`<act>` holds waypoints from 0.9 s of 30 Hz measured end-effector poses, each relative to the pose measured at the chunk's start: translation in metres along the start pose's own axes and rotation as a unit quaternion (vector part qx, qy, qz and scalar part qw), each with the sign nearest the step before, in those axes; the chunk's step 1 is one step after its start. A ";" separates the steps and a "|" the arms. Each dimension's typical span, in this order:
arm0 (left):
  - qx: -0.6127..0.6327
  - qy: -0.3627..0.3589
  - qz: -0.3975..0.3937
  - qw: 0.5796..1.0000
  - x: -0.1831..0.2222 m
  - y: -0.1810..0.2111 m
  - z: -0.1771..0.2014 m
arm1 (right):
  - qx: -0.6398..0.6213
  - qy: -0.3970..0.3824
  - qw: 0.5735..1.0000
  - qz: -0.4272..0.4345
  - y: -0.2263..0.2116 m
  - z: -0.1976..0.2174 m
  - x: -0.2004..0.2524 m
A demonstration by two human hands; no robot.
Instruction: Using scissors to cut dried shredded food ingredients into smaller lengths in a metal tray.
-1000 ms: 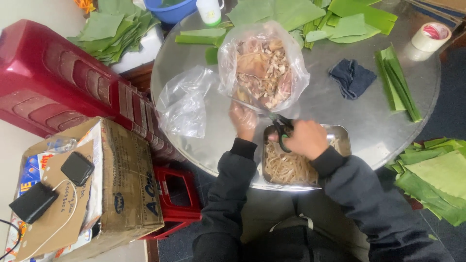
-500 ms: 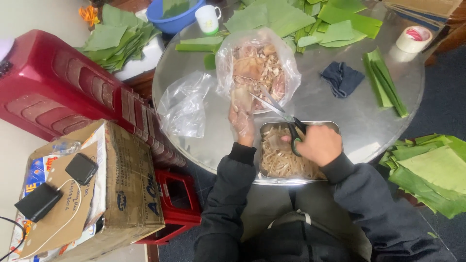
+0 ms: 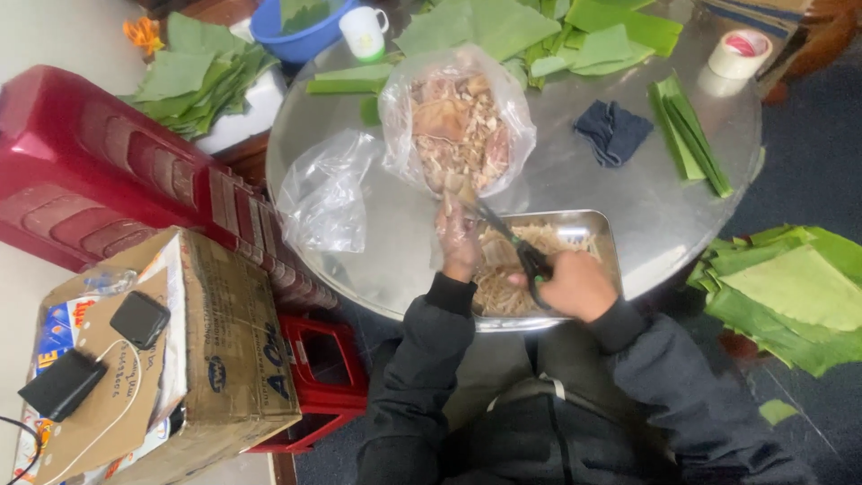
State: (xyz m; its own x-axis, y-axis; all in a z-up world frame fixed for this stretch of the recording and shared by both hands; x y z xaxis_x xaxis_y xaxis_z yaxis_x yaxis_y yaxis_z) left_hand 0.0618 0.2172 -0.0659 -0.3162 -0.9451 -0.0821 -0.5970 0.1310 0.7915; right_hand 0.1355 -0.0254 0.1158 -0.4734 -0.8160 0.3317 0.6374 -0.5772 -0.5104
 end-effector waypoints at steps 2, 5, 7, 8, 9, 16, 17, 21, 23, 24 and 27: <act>-0.015 -0.003 0.026 1.000 0.025 0.015 -0.020 | -0.020 -0.020 1.000 0.007 0.015 -0.022 -0.001; -0.034 0.019 0.069 0.997 0.043 0.028 -0.032 | -0.057 -0.012 0.998 0.003 0.040 -0.041 -0.004; -0.079 -0.003 0.092 0.993 0.059 0.038 -0.046 | -0.086 0.011 0.996 0.001 0.052 -0.043 -0.004; -0.080 -0.005 0.094 0.992 0.077 0.069 -0.067 | -0.087 0.011 0.996 -0.001 0.056 -0.043 0.000; -0.103 -0.038 0.023 0.994 0.094 0.112 -0.095 | -0.077 0.023 0.997 -0.002 0.059 -0.042 0.004; -0.277 -0.079 -0.188 0.939 0.108 0.169 -0.117 | -0.116 0.007 0.993 0.031 0.070 -0.043 0.020; -0.278 -0.079 -0.188 0.939 0.096 0.163 -0.104 | -0.116 0.006 0.993 0.031 0.070 -0.039 0.023; -0.301 -0.157 -0.146 0.929 0.086 0.144 -0.100 | -0.192 -0.071 0.978 0.050 0.074 -0.047 0.035; -0.288 -0.165 -0.143 0.932 0.079 0.125 -0.090 | -0.230 -0.095 0.967 0.063 0.072 -0.050 0.037; -0.311 -0.177 -0.149 0.922 0.068 0.102 -0.075 | -0.291 -0.116 0.947 0.077 0.069 -0.055 0.039; -0.320 -0.179 -0.194 0.910 0.067 0.085 -0.065 | -0.374 -0.144 0.909 0.117 0.083 -0.080 0.027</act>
State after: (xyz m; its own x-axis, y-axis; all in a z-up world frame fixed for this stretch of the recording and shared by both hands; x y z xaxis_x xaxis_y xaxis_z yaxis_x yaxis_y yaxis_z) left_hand 0.0379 0.1452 0.0353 -0.4619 -0.7100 -0.5315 -0.2003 -0.5003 0.8424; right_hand 0.1267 -0.0926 0.0188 -0.1308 -0.9501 0.2832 0.0575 -0.2924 -0.9546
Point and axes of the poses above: each hand's wrist, its own x-axis away from the middle knuckle, its own z-axis out of the back of the hand, y = z × x, the point moved 9 cm from there along -x, towards the middle knuckle, and after that the axes turned 7 degrees about -y, right-handed, at the moved point
